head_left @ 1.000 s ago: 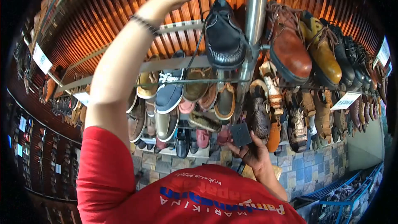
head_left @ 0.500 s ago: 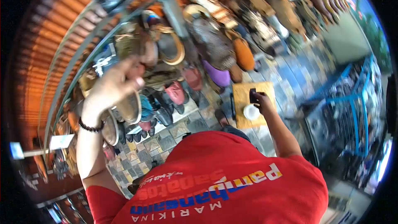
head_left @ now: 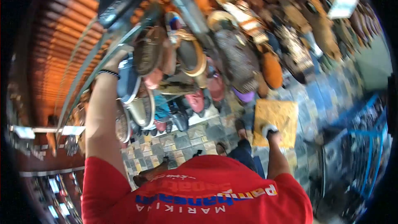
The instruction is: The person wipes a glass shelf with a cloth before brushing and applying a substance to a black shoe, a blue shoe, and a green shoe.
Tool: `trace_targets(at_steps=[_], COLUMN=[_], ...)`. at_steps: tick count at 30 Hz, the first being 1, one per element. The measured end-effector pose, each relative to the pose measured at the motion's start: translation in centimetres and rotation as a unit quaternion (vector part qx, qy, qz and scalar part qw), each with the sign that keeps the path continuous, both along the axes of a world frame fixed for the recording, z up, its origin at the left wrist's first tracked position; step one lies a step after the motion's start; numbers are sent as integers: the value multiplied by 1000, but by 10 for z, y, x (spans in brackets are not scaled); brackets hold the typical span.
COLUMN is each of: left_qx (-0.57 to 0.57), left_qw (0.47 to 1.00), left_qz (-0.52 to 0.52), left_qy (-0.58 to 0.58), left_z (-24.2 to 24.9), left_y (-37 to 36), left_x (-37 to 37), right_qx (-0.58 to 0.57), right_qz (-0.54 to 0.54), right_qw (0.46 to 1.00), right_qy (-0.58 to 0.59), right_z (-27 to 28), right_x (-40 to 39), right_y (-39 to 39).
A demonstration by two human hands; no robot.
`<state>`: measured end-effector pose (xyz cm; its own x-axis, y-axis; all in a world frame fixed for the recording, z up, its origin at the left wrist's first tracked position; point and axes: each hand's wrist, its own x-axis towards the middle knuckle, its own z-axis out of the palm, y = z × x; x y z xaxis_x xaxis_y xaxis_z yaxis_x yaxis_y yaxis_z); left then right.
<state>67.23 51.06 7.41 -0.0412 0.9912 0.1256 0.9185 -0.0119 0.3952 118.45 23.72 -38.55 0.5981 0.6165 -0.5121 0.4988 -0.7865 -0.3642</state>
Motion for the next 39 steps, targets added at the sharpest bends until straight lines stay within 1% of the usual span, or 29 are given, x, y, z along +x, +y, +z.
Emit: trace_targets(at_steps=[1,2,3,6,8,9,10,12,14,16,18,19,20,21,22,23,24,26,27,28,29,30,32,33,34,36,37,38,39], left_qx=[15,28,34,49,56,60,66,76,77,58,32,30,24,53,81,48,41,28,88,64,139,211,168,143,70,73,36,-3,-8], left_qw=[1000,999,998,995,994,994,993,991,990,996,989,988,974,972,970,982,980,977,979,968,978,973,973,964,983,982,976,967,955], left_qz=[13,24,32,41,40,38,36,29,9,34,118,151,186,183,180,180,190,208,184,233,132,30,31,43,70,25,30,34,30], left_qy=[19,34,47,74,82,87,93,107,115,52,-86,22,129,136,145,32,35,42,9,-61,-77,-92,-155,-222,-154,-173,-211,-251,-295], left_z=[1,0,-1,-8,-14,-17,-19,-23,-22,-14,16,20,24,23,27,35,40,56,50,50,40,30,36,35,45,44,46,47,46], left_y=[-7,-13,-20,-38,-44,-44,-45,-47,-52,-60,-64,-59,-53,-50,-51,-58,-66,-86,-96,-105,-113,-122,-149,-163,-179,-205,-219,-234,-246], left_x=[-8,-16,-23,-38,-41,-42,-44,-50,-50,-42,9,-3,-15,-23,-23,-24,-23,6,7,12,5,-2,17,22,26,31,29,25,21], right_qx=[-34,-51,-87,-106,-108,-119,-150,-170,-188,-208,-227,-242,-201,-160,-119,-136,-151,-182,-190,-199,-207,-204,-197,-143,-72,72,192,269,342], right_qz=[-3,-19,-20,-4,9,-2,20,30,98,164,223,25,31,37,44,49,53,60,31,2,-28,-42,-71,-41,-32,44,18,106,192], right_qw=[999,998,994,993,991,990,987,985,977,964,946,969,978,985,991,989,987,981,981,980,977,978,976,983,988,994,973,945,901], right_qy=[-5,-36,-66,-55,-83,-75,-48,-21,7,35,62,50,47,43,40,19,-1,-39,-13,12,36,6,-56,-111,-133,-77,125,150,183], right_z=[-12,-16,-34,-32,-42,-47,-43,-50,-67,-89,-100,-75,-88,-100,-97,-94,-91,-76,-72,-79,-72,-66,-11,4,-6,-29,-44,-8,46], right_x=[1,-1,1,-11,-17,-19,-16,-13,-5,5,9,4,9,12,11,11,8,-2,-4,1,2,4,-12,-20,-19,-26,-38,-62,-91], right_y=[3,8,11,22,20,18,21,23,28,31,36,30,27,21,21,22,22,23,26,27,28,30,38,33,25,20,27,27,29])
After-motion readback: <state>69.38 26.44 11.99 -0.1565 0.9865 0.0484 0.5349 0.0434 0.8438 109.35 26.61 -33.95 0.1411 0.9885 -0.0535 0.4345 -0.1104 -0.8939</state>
